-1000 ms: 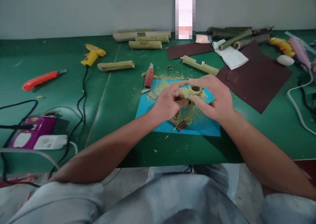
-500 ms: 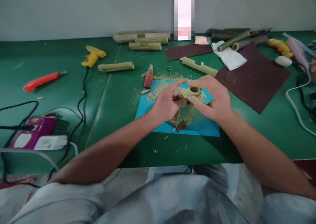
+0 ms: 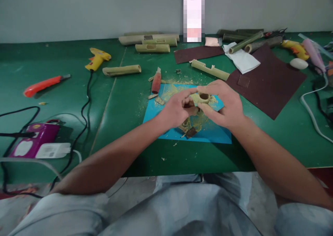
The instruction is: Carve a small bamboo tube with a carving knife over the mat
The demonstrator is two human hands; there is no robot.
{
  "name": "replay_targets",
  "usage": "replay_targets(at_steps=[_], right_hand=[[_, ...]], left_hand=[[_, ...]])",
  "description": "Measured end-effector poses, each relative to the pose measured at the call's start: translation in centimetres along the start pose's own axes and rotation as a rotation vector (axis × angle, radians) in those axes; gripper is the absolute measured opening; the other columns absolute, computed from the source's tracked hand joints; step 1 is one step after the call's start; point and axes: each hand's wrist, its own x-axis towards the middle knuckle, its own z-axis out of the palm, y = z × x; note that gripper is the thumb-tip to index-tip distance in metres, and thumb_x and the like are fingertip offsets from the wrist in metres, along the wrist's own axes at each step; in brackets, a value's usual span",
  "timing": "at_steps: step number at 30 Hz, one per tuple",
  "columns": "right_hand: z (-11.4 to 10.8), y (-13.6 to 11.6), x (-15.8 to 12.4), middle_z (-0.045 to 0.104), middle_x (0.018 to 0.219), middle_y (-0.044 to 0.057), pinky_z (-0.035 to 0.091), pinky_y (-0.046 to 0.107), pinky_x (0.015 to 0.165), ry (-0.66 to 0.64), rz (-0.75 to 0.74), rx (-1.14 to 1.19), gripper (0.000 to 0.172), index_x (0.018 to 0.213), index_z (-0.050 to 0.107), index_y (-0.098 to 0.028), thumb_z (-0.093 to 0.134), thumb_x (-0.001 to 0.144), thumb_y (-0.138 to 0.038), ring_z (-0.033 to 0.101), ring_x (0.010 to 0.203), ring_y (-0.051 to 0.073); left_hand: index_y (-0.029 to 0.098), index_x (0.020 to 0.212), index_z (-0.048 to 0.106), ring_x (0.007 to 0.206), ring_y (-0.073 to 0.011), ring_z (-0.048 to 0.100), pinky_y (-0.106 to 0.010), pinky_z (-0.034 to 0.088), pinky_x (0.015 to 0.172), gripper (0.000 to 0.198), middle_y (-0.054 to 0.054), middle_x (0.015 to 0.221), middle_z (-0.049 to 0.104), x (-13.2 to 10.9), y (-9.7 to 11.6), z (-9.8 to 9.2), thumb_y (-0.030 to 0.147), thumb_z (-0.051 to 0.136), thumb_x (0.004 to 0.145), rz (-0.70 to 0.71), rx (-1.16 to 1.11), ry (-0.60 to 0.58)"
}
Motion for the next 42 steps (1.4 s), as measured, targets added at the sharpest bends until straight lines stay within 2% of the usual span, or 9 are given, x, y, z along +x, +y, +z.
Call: replay_targets(at_steps=[4, 7, 10, 14, 19, 24, 31, 36, 42], right_hand=[[-0.1, 0.0, 0.0, 0.076, 0.102, 0.002, 0.063, 0.041, 0.079, 0.002, 0.017, -0.004, 0.035, 0.13, 0.067, -0.031, 0.069, 0.096, -0.026, 0.072, 0.091, 0.022], [-0.1, 0.1, 0.0, 0.075, 0.102, 0.002, 0.062, 0.041, 0.08, -0.003, 0.006, 0.003, 0.036, 0.13, 0.068, -0.031, 0.071, 0.095, -0.026, 0.072, 0.091, 0.022], [0.0, 0.2, 0.0, 0.075, 0.103, 0.002, 0.061, 0.04, 0.079, 0.007, 0.01, 0.019, 0.037, 0.131, 0.068, -0.031, 0.071, 0.095, -0.025, 0.071, 0.09, 0.021], [0.0, 0.3, 0.0, 0.075, 0.102, 0.003, 0.06, 0.041, 0.079, 0.014, 0.013, 0.037, 0.037, 0.132, 0.068, -0.031, 0.07, 0.095, -0.026, 0.071, 0.091, 0.022], [-0.4, 0.5, -0.1, 0.076, 0.107, 0.004, 0.062, 0.043, 0.082, 0.012, 0.063, 0.031, 0.031, 0.129, 0.069, -0.031, 0.068, 0.098, -0.033, 0.072, 0.094, 0.023], [-0.5, 0.6, -0.1, 0.075, 0.109, 0.004, 0.063, 0.045, 0.086, -0.014, 0.1, 0.026, 0.029, 0.128, 0.068, -0.031, 0.065, 0.1, -0.039, 0.072, 0.099, 0.024], [-0.4, 0.4, -0.1, 0.076, 0.109, 0.003, 0.062, 0.044, 0.085, -0.004, 0.086, 0.036, 0.031, 0.129, 0.069, -0.032, 0.067, 0.098, -0.034, 0.072, 0.097, 0.023], [-0.3, 0.3, -0.1, 0.076, 0.106, 0.003, 0.062, 0.043, 0.084, -0.002, 0.088, 0.036, 0.032, 0.128, 0.069, -0.031, 0.068, 0.096, -0.031, 0.072, 0.095, 0.023], [-0.4, 0.1, 0.0, 0.076, 0.105, 0.004, 0.062, 0.045, 0.085, -0.017, 0.113, 0.024, 0.029, 0.126, 0.07, -0.03, 0.066, 0.098, -0.035, 0.072, 0.094, 0.024]], left_hand=[[0.02, 0.132, 0.068, 0.059, -0.012, 0.049, -0.026, 0.036, 0.058, 0.052, 0.005, 0.067, 0.056, 0.1, -0.1, -0.2, 0.023, 0.082, 0.083, 0.011, 0.036, 0.061], [0.02, 0.13, 0.069, 0.061, -0.0124, 0.049, -0.027, 0.038, 0.06, 0.05, 0.005, 0.068, 0.055, 0.2, -0.3, -0.3, 0.022, 0.083, 0.082, 0.008, 0.024, -0.006], [0.02, 0.132, 0.068, 0.062, -0.0134, 0.051, -0.027, 0.039, 0.06, 0.05, 0.005, 0.068, 0.056, 0.2, -0.2, -0.2, 0.024, 0.081, 0.084, 0.007, 0.026, 0.054], [0.02, 0.13, 0.07, 0.058, -0.012, 0.046, -0.027, 0.035, 0.057, 0.048, 0.007, 0.064, 0.051, -0.1, 0.5, 0.1, 0.022, 0.082, 0.083, -0.042, 0.031, 0.05], [0.018, 0.134, 0.066, 0.057, -0.0106, 0.045, -0.026, 0.035, 0.055, 0.052, 0.006, 0.067, 0.058, -0.4, 1.1, 0.5, 0.022, 0.08, 0.084, -0.1, 0.011, 0.083], [0.021, 0.135, 0.067, 0.058, -0.0108, 0.048, -0.026, 0.036, 0.056, 0.054, 0.006, 0.069, 0.058, -0.5, 1.0, 0.5, 0.024, 0.082, 0.083, -0.1, 0.007, 0.079], [0.022, 0.144, 0.063, 0.059, -0.0106, 0.05, -0.025, 0.037, 0.055, 0.064, 0.005, 0.071, 0.061, -0.3, 0.3, 0.2, 0.025, 0.084, 0.084, -0.034, -0.113, 0.035], [0.021, 0.141, 0.066, 0.063, -0.0127, 0.053, -0.026, 0.041, 0.06, 0.062, 0.004, 0.07, 0.06, -0.2, 0.4, 0.3, 0.023, 0.084, 0.082, -0.055, -0.058, 0.014], [0.024, 0.145, 0.062, 0.065, -0.0129, 0.06, -0.026, 0.046, 0.061, 0.064, 0.001, 0.08, 0.07, -0.6, 1.3, 0.6, 0.023, 0.081, 0.084, -0.025, -0.118, 0.081]])
